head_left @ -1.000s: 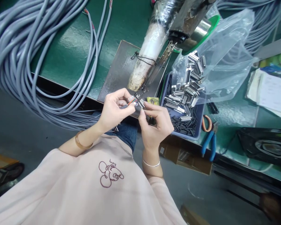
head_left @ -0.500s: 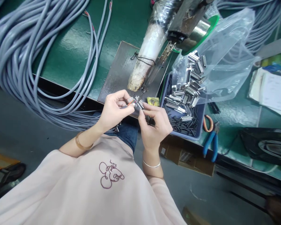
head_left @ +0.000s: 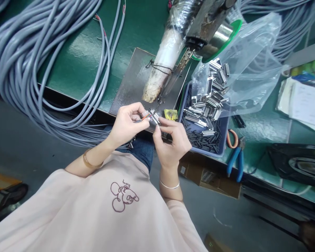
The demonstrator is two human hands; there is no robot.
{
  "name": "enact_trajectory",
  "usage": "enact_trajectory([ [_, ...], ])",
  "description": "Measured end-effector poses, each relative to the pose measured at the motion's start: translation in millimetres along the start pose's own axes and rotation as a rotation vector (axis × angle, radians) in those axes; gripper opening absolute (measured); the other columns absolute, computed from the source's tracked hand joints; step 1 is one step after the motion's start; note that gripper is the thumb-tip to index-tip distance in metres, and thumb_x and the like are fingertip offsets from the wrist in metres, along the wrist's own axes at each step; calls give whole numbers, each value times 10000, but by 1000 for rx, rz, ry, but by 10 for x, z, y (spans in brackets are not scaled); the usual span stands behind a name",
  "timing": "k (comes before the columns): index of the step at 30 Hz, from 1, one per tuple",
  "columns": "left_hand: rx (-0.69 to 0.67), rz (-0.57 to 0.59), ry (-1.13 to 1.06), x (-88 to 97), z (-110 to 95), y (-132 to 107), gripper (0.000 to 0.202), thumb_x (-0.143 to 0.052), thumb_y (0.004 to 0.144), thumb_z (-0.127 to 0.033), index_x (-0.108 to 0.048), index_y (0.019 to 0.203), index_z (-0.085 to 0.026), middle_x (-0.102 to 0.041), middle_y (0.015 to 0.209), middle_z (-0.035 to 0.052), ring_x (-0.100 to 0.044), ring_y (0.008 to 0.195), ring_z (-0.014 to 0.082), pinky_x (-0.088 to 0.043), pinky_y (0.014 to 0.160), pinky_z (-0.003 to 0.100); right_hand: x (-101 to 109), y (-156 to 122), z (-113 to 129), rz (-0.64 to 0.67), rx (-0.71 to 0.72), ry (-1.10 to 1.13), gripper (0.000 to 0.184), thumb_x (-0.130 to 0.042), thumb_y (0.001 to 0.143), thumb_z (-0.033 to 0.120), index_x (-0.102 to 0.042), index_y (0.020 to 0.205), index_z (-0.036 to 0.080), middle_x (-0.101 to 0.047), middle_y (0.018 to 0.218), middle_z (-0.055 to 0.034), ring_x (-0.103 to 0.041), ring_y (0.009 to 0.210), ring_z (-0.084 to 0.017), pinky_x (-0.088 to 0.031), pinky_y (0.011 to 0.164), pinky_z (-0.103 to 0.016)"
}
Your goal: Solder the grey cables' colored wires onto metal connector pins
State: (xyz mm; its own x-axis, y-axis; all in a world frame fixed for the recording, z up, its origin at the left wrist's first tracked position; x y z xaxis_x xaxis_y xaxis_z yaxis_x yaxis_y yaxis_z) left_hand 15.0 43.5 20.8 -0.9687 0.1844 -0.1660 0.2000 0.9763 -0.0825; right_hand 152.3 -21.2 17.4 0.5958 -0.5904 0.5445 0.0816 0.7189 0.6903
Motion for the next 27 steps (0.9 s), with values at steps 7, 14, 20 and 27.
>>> enact_trajectory([
  [7, 8, 37, 17, 38, 47, -40, 114, -704, 610, -149, -591, 626, -153, -587, 600, -34, -449, 482, 29, -350, 445, 143, -22, -16, 7, -47, 50, -40, 136, -695, 899, 136, -617, 836, 229, -797, 933, -4, -774, 836, -142, -615, 742, -268],
  [14, 37, 65, -25, 83, 95, -153, 148, -771, 632, -207, -645, 683, -148, -662, 648, 1, -519, 498, 50, -427, 470, 160, -31, -47, 20, -21, -354, 257, 158, -694, 901, 217, -609, 769, 203, -775, 866, -9, -761, 790, -146, -591, 636, -248],
  [20, -41, -11, -38, 38, 99, -138, 149, -738, 639, -186, -593, 651, -154, -647, 642, -16, -553, 543, 54, -449, 521, 156, -48, -39, 46, -8, -232, 189, 145, -709, 880, 165, -622, 772, 204, -769, 878, -2, -750, 816, -137, -592, 688, -257],
  [27, -131, -59, 30, -18, 62, -111, 157, -695, 689, -188, -543, 651, -174, -558, 607, -46, -472, 521, 48, -384, 493, 165, -62, 12, 32, -54, -73, 54, 178, -718, 868, 128, -594, 774, 216, -775, 896, 9, -751, 832, -142, -597, 741, -289],
])
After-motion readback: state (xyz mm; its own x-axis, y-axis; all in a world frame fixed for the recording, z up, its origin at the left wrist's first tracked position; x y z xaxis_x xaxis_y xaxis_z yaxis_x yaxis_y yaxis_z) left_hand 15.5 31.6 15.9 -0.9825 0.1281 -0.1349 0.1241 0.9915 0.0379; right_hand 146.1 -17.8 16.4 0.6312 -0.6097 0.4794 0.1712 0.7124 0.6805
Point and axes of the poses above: each hand's wrist, its own y-axis towards the middle knuckle, its own x-axis out of the back of the hand, z = x × y, the point moved 1 cm from there along y, towards the middle knuckle
